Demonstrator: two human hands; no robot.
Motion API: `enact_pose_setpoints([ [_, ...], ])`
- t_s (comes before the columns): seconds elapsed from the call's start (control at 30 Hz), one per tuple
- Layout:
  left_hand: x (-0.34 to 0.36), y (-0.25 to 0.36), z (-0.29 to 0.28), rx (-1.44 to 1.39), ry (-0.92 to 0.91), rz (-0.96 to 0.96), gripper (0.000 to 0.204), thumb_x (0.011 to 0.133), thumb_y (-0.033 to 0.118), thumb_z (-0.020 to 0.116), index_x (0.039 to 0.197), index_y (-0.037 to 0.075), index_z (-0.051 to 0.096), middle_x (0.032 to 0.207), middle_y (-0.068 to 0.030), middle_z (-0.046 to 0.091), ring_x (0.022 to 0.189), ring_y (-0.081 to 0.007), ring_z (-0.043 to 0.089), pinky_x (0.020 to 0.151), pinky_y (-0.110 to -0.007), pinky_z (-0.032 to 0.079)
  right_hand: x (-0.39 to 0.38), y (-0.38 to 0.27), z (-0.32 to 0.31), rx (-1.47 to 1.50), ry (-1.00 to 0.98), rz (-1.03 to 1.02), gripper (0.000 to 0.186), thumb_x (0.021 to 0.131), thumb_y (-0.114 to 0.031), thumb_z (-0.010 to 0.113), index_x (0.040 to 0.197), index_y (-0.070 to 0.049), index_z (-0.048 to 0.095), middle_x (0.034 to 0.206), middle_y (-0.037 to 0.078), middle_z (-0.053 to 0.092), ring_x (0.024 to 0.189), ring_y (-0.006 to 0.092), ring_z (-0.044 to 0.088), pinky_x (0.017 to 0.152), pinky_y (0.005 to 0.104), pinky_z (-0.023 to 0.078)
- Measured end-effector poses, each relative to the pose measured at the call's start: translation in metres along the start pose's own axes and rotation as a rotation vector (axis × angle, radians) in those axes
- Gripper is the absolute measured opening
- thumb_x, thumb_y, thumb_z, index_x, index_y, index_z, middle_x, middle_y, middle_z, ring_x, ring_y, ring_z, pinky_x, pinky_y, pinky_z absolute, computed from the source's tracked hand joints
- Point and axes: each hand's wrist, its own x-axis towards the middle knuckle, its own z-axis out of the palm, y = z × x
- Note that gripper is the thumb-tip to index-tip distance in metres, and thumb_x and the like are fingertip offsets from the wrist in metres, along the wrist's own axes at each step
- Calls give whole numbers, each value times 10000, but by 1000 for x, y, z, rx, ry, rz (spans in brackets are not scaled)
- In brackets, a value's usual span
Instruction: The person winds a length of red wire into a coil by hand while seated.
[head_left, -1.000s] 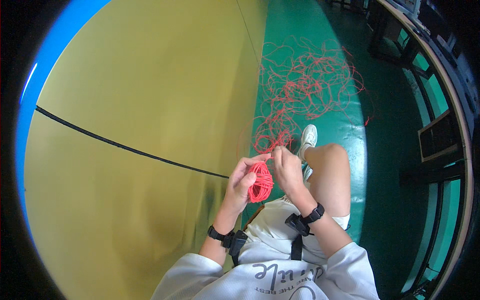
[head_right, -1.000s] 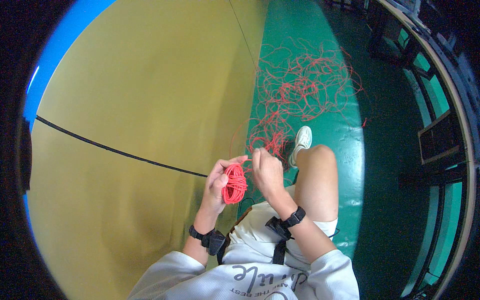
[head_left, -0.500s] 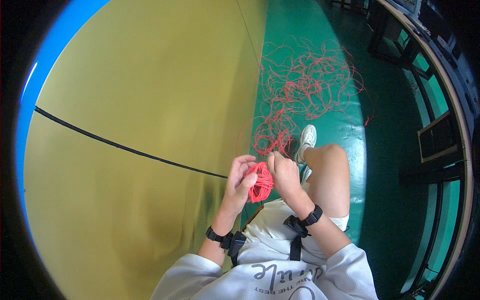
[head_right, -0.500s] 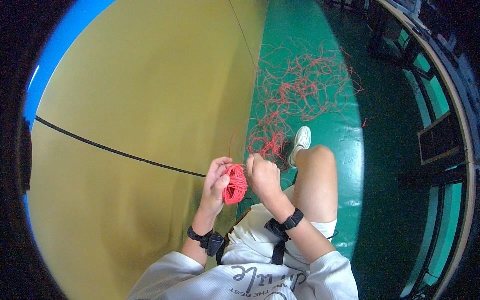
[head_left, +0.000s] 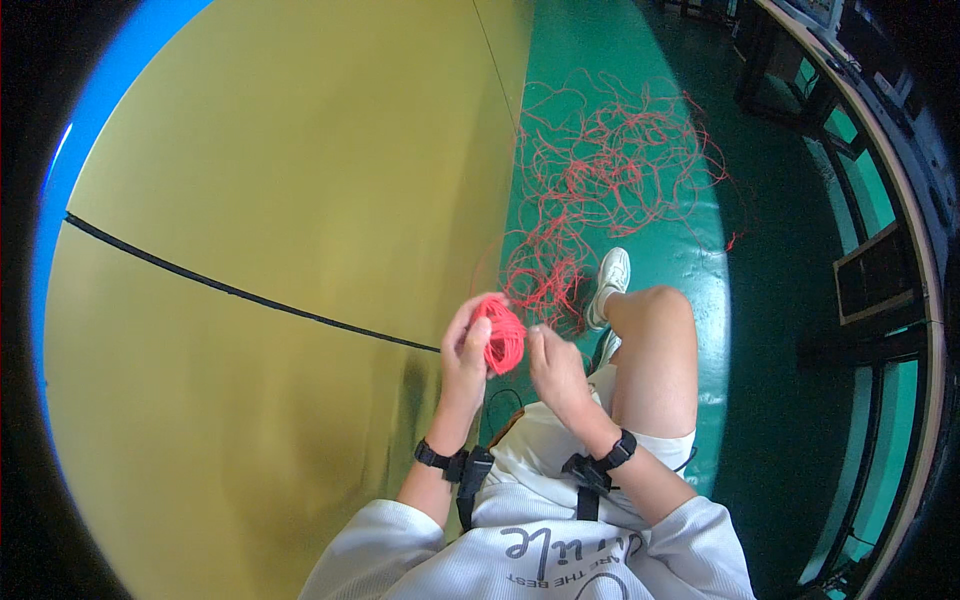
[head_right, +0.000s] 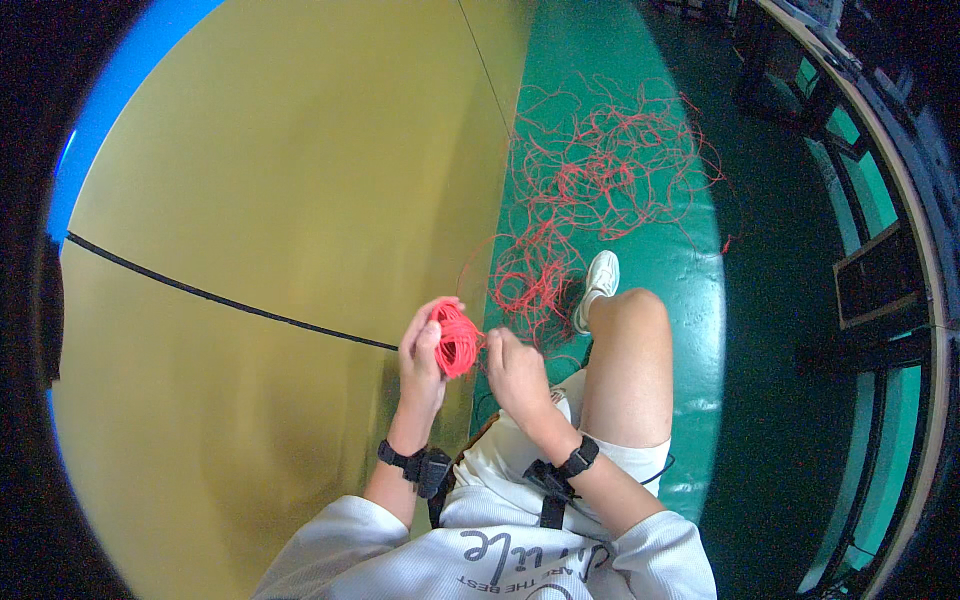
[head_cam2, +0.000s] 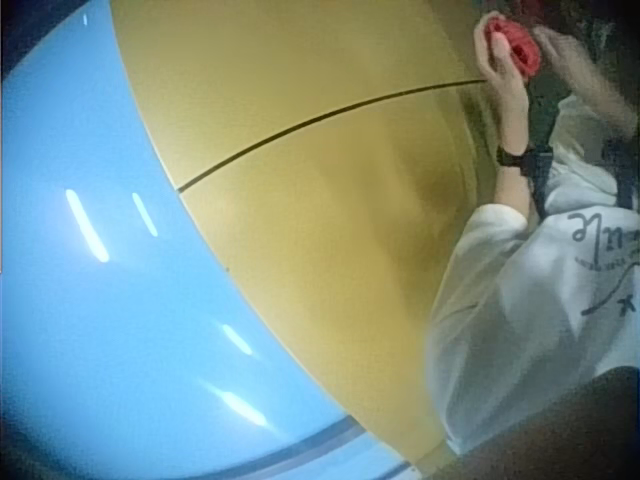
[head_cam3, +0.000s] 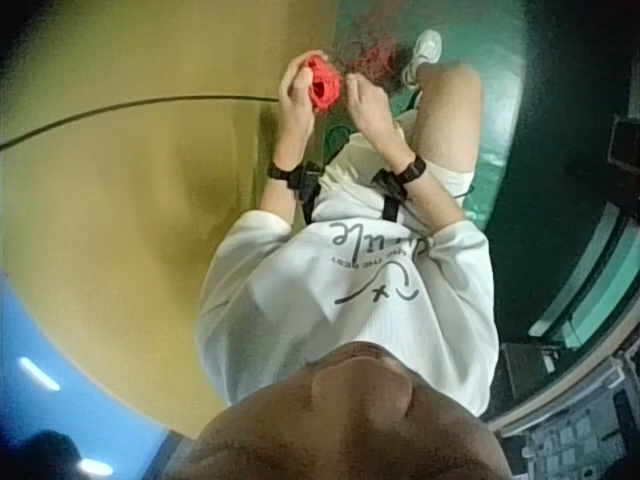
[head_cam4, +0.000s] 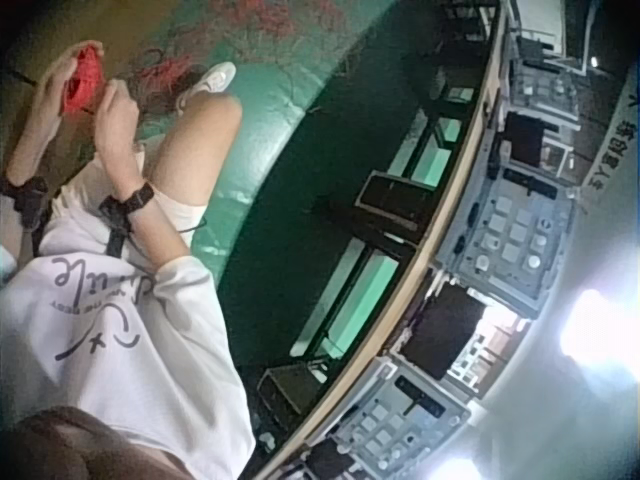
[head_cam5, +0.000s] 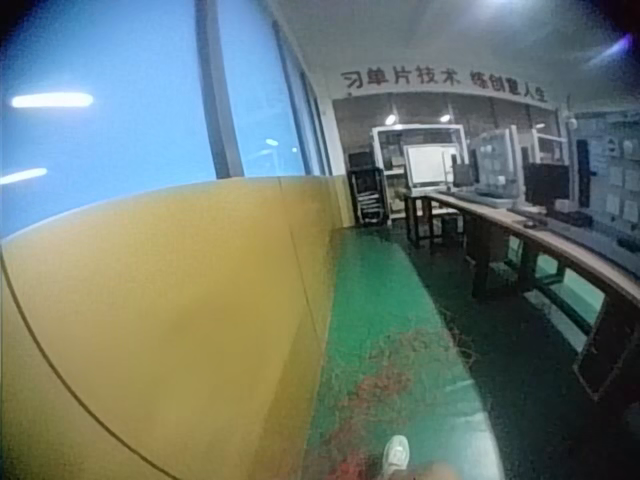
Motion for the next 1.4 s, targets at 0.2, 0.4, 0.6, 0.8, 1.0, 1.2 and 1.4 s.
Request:
enact_pose_setpoints([
  [0.2, 21, 11, 0, -75, 270, 75, 372, 969, 331, 516, 1170, 29, 601, 931, -13, 621, 639, -37, 526, 446, -184, 370, -14, 19, 22, -19, -213, -124, 242, 989, -252, 457, 990, -13, 492, 687, 267, 593, 687, 467, 601, 610, 543, 466],
  [0.4, 62, 48, -37, 61, 436, 148, 375, 974, 345, 527, 1168, 30, 588, 915, -21, 615, 686, -59, 563, 495, -196, 441, -38, 19, 13, -280, -300, -359, 225, 980, -250, 481, 969, -25, 478, 663, 204, 611, 619, 410, 616, 559, 501, 496],
  [0.6, 89, 13, -69, 329, 431, 234, 356, 937, 286, 625, 1142, -4, 589, 1012, -62, 640, 912, -125, 605, 809, -282, 508, -44, -31, -16, -357, -278, -471, 246, 941, -224, 563, 785, -46, 496, 561, 143, 569, 498, 354, 575, 489, 466, 464],
  [0.8, 78, -14, -59, 765, 342, 319, 313, 894, 232, 660, 1094, -6, 626, 1015, -118, 630, 941, -211, 618, 861, -325, 485, -34, -52, -52, -371, -207, -554, 295, 899, -206, 609, 669, -59, 497, 517, 113, 542, 453, 307, 562, 447, 424, 456],
  [1.0, 47, -33, -51, 728, 101, 205, 292, 878, 197, 666, 1092, 2, 634, 1031, -138, 613, 956, -246, 613, 867, -336, 482, -6, -62, -82, -371, -114, -558, 310, 870, -185, 623, 619, -48, 501, 521, 117, 527, 467, 308, 552, 460, 419, 447],
  [1.2, 19, -34, -39, 750, -192, 135, 303, 872, 200, 672, 1105, 9, 639, 1056, -149, 616, 977, -259, 615, 874, -353, 489, 11, -65, -86, -385, -101, -592, 329, 876, -220, 610, 594, -57, 558, 534, 130, 562, 493, 308, 586, 469, 423, 460],
  [1.4, -8, -29, -26, 551, -397, -26, 311, 906, 204, 636, 1161, 27, 625, 1081, -125, 601, 1030, -227, 581, 928, -335, 449, 31, -63, -89, -318, -24, -527, 323, 869, -232, 641, 617, -40, 575, 531, 150, 545, 502, 347, 572, 476, 431, 463],
])
